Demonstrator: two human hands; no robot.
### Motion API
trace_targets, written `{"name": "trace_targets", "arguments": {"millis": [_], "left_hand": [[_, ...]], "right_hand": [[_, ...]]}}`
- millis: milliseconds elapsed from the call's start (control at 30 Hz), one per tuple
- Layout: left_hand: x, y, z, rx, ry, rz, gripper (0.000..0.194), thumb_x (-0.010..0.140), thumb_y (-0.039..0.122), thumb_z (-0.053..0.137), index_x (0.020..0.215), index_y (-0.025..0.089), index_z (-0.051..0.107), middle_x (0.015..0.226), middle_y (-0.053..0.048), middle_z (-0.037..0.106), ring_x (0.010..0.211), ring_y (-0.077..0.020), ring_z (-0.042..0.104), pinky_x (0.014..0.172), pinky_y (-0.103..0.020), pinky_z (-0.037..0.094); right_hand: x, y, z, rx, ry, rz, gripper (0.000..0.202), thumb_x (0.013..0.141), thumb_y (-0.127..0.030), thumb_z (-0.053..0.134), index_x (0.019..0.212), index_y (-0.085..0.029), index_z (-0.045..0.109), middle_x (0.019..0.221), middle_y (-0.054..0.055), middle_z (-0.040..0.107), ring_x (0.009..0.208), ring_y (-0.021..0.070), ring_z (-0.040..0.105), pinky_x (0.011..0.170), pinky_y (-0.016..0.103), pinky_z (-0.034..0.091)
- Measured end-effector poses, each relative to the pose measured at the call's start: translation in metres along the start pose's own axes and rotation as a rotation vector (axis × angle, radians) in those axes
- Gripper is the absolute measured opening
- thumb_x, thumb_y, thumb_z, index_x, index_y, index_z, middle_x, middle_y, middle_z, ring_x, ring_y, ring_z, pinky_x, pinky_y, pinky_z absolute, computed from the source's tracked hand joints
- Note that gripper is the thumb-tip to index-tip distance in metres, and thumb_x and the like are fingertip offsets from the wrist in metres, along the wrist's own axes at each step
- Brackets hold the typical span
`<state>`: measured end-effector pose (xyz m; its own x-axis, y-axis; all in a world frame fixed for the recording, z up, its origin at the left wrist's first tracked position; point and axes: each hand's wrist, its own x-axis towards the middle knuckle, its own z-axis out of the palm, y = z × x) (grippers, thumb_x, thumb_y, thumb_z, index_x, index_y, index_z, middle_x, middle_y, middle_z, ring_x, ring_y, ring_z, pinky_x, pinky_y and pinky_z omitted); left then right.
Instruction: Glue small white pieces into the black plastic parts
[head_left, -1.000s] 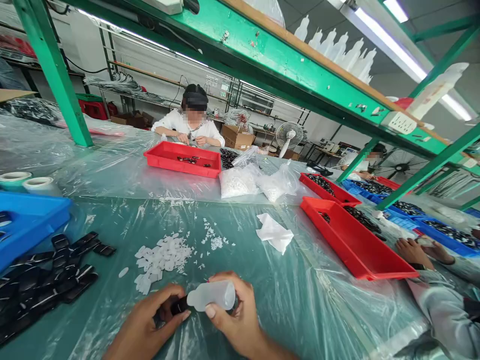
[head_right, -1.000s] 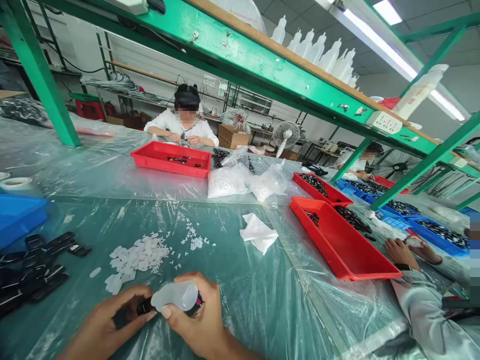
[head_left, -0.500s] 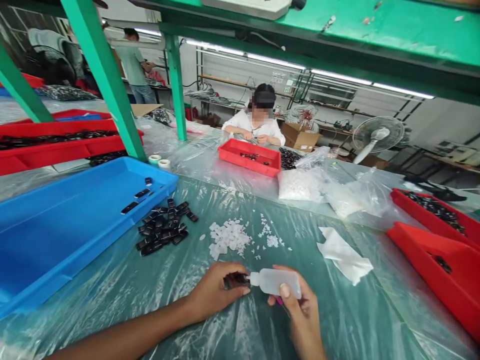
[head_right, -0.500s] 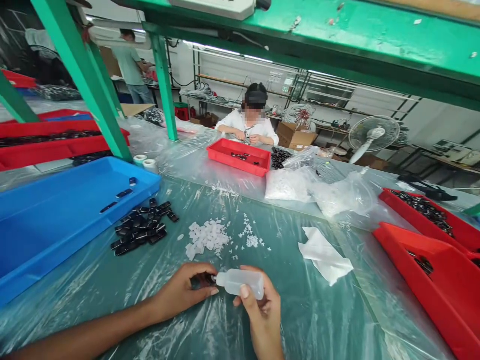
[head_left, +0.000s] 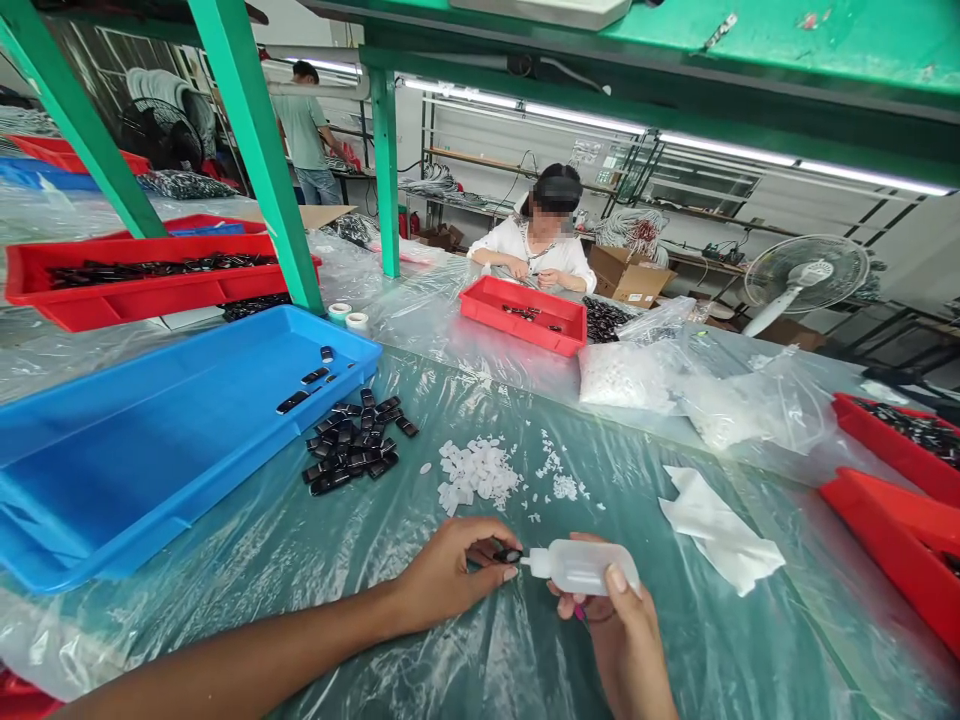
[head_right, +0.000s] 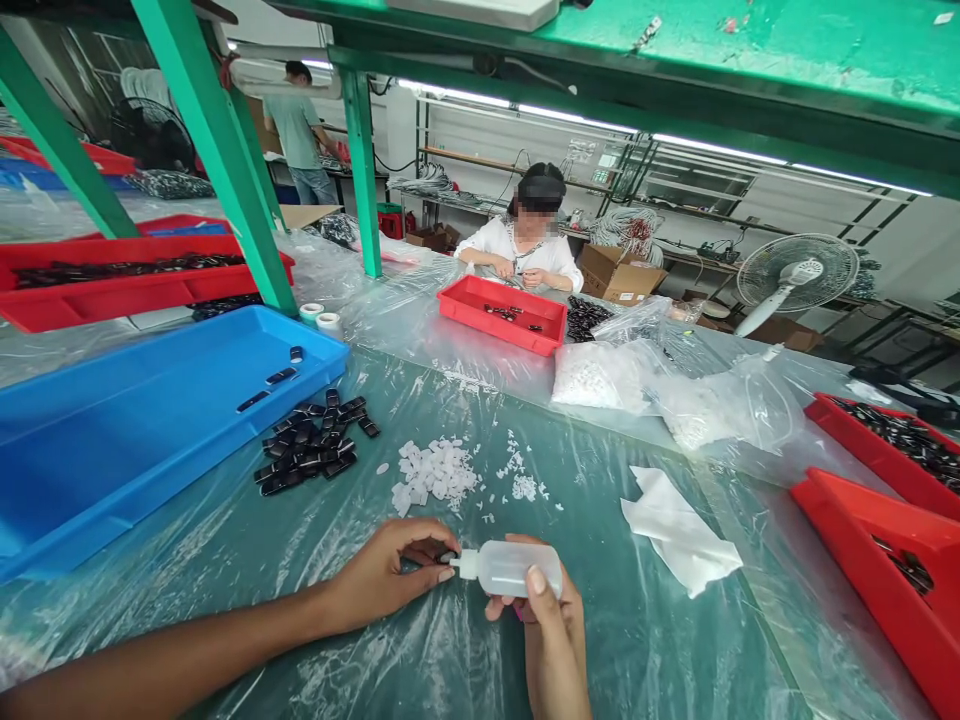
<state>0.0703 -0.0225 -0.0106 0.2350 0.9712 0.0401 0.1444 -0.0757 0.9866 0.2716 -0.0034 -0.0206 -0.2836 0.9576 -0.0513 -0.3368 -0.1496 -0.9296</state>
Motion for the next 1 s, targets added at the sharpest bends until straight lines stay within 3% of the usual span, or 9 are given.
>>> {"name": "trace_targets", "arguments": {"millis": [67, 167, 300, 400, 500, 667, 867, 1000], "left_hand": [[0.0, 0.0, 0.0, -0.014, 0.008, -0.002, 0.016, 0.082, 0.027, 0.059, 0.096, 0.019, 0.062, 0.095, -0.004, 0.061, 0.084, -0.0146, 0.059, 0.072, -0.022, 0.049], [0.0, 0.0, -0.001, -0.029, 0.005, 0.001, 0.016, 0.082, 0.027, 0.059, 0.096, 0.019, 0.062, 0.094, -0.004, 0.061, 0.084, -0.0147, 0.058, 0.072, -0.022, 0.05], [0.001, 0.002, -0.001, -0.052, -0.006, 0.018, 0.014, 0.082, 0.026, 0.058, 0.094, 0.019, 0.061, 0.094, -0.005, 0.059, 0.084, -0.0146, 0.057, 0.072, -0.023, 0.051], [0.0, 0.002, -0.001, -0.075, -0.013, 0.014, 0.013, 0.083, 0.026, 0.057, 0.093, 0.018, 0.06, 0.094, -0.005, 0.057, 0.082, -0.0145, 0.057, 0.072, -0.024, 0.052], [0.0, 0.002, -0.001, -0.089, -0.019, 0.009, 0.015, 0.082, 0.027, 0.058, 0.093, 0.017, 0.058, 0.094, -0.006, 0.057, 0.082, -0.0146, 0.057, 0.072, -0.025, 0.052], [0.001, 0.001, -0.002, -0.025, -0.008, -0.025, 0.016, 0.081, 0.029, 0.061, 0.093, 0.019, 0.059, 0.092, -0.004, 0.058, 0.081, -0.0141, 0.057, 0.071, -0.023, 0.051], [0.001, 0.001, -0.004, 0.012, 0.006, -0.032, 0.016, 0.081, 0.029, 0.06, 0.093, 0.019, 0.059, 0.091, -0.004, 0.059, 0.08, -0.0138, 0.058, 0.07, -0.022, 0.051], [0.001, 0.001, -0.004, 0.025, 0.001, -0.033, 0.016, 0.081, 0.029, 0.06, 0.094, 0.019, 0.059, 0.092, -0.004, 0.059, 0.081, -0.0136, 0.058, 0.071, -0.022, 0.051]], "right_hand": [[0.004, 0.002, -0.007, 0.163, -0.059, 0.024, 0.035, 0.089, -0.047, 0.046, 0.109, -0.022, 0.061, 0.066, 0.002, 0.058, 0.064, 0.0162, 0.059, 0.077, 0.033, 0.048], [0.008, -0.001, -0.01, 0.285, -0.036, 0.036, 0.033, 0.086, -0.046, 0.051, 0.107, -0.024, 0.064, 0.081, 0.006, 0.064, 0.075, 0.0192, 0.062, 0.085, 0.039, 0.047], [0.013, -0.01, -0.016, 0.193, 0.053, -0.031, 0.027, 0.078, -0.039, 0.062, 0.097, -0.02, 0.067, 0.101, 0.01, 0.062, 0.099, 0.0255, 0.056, 0.087, 0.04, 0.047], [0.019, -0.016, -0.029, 0.005, 0.118, -0.073, 0.037, 0.076, -0.037, 0.065, 0.109, -0.022, 0.059, 0.111, 0.008, 0.058, 0.107, 0.0256, 0.051, 0.095, 0.044, 0.038], [0.027, -0.02, -0.044, -0.245, 0.219, -0.077, 0.049, 0.072, -0.042, 0.069, 0.114, -0.025, 0.051, 0.115, 0.006, 0.055, 0.108, 0.0259, 0.049, 0.098, 0.045, 0.032], [0.043, -0.022, -0.063, -0.446, 0.365, -0.136, 0.051, 0.068, -0.04, 0.075, 0.11, -0.023, 0.05, 0.111, 0.002, 0.055, 0.106, 0.0226, 0.047, 0.092, 0.036, 0.035], [0.054, -0.019, -0.086, -0.625, 0.268, -0.118, 0.06, 0.065, -0.037, 0.074, 0.115, -0.021, 0.045, 0.098, 0.005, 0.061, 0.086, 0.0229, 0.058, 0.08, 0.036, 0.045], [0.052, -0.02, -0.094, -0.763, 0.273, -0.175, 0.047, 0.058, -0.031, 0.077, 0.1, -0.02, 0.061, 0.084, 0.004, 0.063, 0.073, 0.024, 0.06, 0.066, 0.033, 0.047]]}}
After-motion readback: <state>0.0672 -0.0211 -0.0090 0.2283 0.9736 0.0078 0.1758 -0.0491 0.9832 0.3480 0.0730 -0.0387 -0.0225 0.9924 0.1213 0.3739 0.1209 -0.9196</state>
